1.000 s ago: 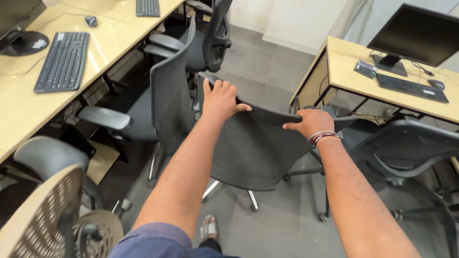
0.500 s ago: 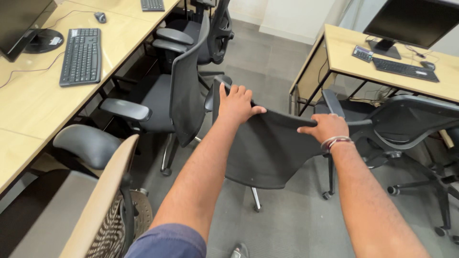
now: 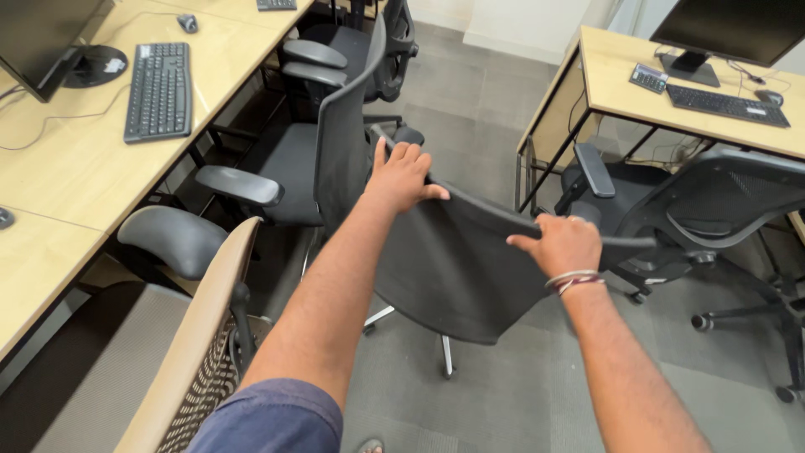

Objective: The person moves a black office chair across a computer lab, positioning it under a desk. They then pull the chair out, rotate it, and push it back under the desk repeatedly. The person handles the chair by its backrest and armrests throughout the sequence.

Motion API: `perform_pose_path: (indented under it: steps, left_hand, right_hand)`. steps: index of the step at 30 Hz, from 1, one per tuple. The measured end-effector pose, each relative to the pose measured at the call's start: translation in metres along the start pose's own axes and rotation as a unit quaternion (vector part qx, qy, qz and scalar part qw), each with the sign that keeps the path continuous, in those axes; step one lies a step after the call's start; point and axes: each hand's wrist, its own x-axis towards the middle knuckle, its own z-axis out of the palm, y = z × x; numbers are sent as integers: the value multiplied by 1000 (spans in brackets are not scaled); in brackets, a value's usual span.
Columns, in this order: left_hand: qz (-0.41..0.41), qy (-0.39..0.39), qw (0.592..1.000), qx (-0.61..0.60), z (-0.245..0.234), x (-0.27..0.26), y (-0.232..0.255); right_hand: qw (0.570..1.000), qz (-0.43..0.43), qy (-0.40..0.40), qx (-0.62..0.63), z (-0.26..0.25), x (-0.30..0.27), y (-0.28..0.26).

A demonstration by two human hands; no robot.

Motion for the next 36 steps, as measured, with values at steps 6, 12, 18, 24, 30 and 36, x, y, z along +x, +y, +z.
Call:
perform_pose_path:
  steps: [6,12,18,24,30,36]
  left_hand:
    - [31,38,999,21,1,-21,-14]
    - [26,-12,998,60,-3,5,-5]
    - [35,-2,998,56,6,17,23]
    - [20,30,999,25,20,14,72]
    - [18,34,998,52,10,-30,83]
    - [103,146,983,31,5,-75,93]
  right_hand:
    - [999,-19,45,21,-8,-25,-16]
    - [997,-26,67,23,-4,-14,6]
    - [996,-61,65,1,17,2,59]
    - [998,-44,26,24,30,11,112]
    - [999,-29,11,15,22,-31,95]
    - [995,-52,81,0,-5,-97,80]
